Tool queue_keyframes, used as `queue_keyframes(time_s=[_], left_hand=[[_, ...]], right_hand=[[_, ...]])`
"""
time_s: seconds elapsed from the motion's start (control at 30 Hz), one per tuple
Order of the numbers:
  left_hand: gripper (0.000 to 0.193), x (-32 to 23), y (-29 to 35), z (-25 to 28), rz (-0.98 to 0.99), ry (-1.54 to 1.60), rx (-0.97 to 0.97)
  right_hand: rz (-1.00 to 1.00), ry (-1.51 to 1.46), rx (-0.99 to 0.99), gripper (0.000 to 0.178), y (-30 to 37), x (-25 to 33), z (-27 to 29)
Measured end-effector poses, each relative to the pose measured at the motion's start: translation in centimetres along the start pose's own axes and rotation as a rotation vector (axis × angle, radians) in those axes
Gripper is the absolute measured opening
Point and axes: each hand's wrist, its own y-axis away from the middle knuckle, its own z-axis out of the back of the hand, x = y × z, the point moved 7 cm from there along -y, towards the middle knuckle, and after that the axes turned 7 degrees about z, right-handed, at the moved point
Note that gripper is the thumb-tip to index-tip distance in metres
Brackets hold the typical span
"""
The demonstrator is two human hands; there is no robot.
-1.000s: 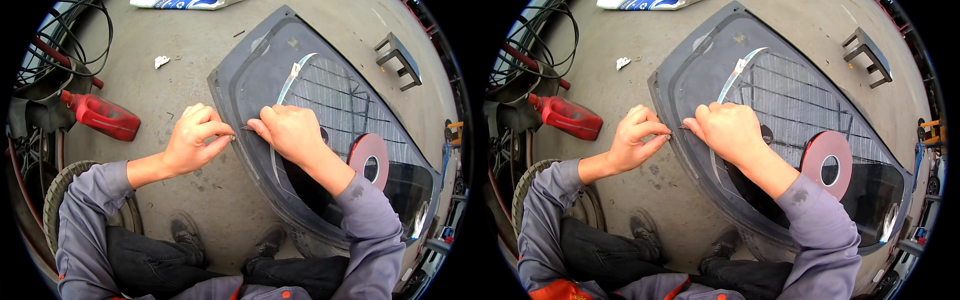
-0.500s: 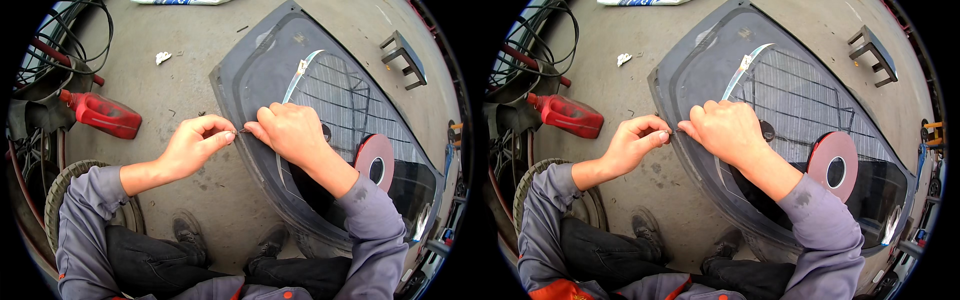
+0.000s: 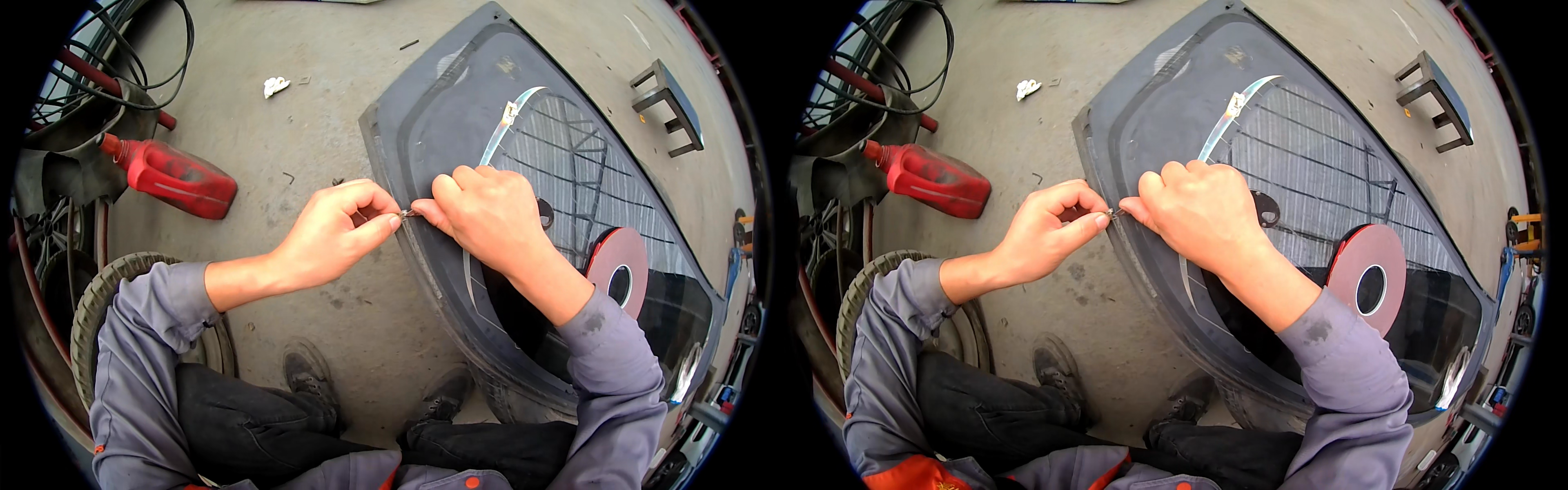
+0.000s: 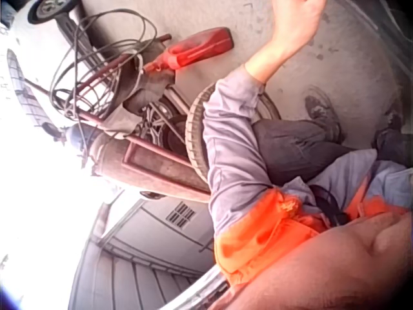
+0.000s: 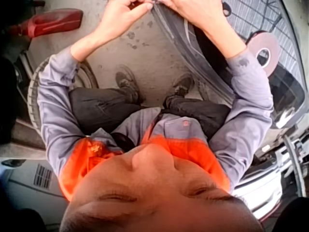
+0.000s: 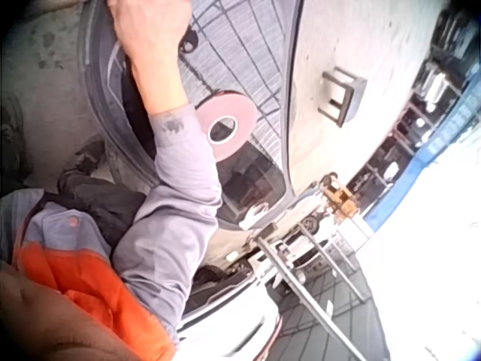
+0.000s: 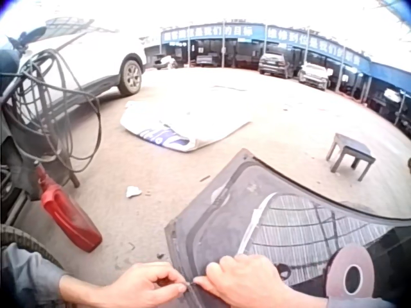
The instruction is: The person removes a rear windshield from a white SUV and places it on the floor. They then retrieve a roll of red tape and apply it along the edge of the glass while sitting on the floor.
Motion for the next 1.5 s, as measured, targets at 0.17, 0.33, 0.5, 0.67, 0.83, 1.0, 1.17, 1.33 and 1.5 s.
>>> queue_keyframes(time_s=[0.17, 0.33, 0.5, 0.67, 0.83, 1.0, 1.17, 1.33, 1.5], left_hand=[[0.01, 0.3, -0.3, 0.1, 0.007, 0.022, 0.011], [0.01, 0.6, -0.5, 0.1, 0.011, 0.065, 0.024], [0.01, 0.7, -0.6, 0.1, 0.01, 0.075, 0.025], [0.009, 0.6, -0.7, 0.1, 0.013, 0.072, 0.029], [0.008, 0.6, -0.7, 0.1, 0.022, 0.1, 0.045], [0.009, 0.6, -0.7, 0.1, 0.025, 0.104, 0.056], [0.009, 0.4, -0.7, 0.1, 0.03, 0.101, 0.06], [0.008, 0.6, -0.7, 0.1, 0.022, 0.119, 0.062], [0.007, 0.5, -0.6, 0.1, 0.035, 0.116, 0.073]], right_hand=[[0.023, 0.007, 0.032, 0.041, -0.3, 0.0, -0.1], [0.031, 0.008, 0.04, 0.04, -0.3, 0.1, 0.1], [0.049, 0.0, 0.04, 0.04, -0.4, 0.2, 0.0], [0.041, -0.021, 0.054, 0.041, -0.3, 0.1, -0.1], [0.059, -0.028, 0.064, 0.041, -0.2, 0.2, -0.2], [0.089, -0.014, 0.07, 0.041, -0.2, 0.3, -0.1], [0.085, -0.023, 0.087, 0.041, 0.1, 0.4, 0.0], [0.091, -0.041, 0.091, 0.042, 0.2, 0.5, 0.1], [0.094, -0.045, 0.098, 0.042, 0.5, 0.7, 0.2]])
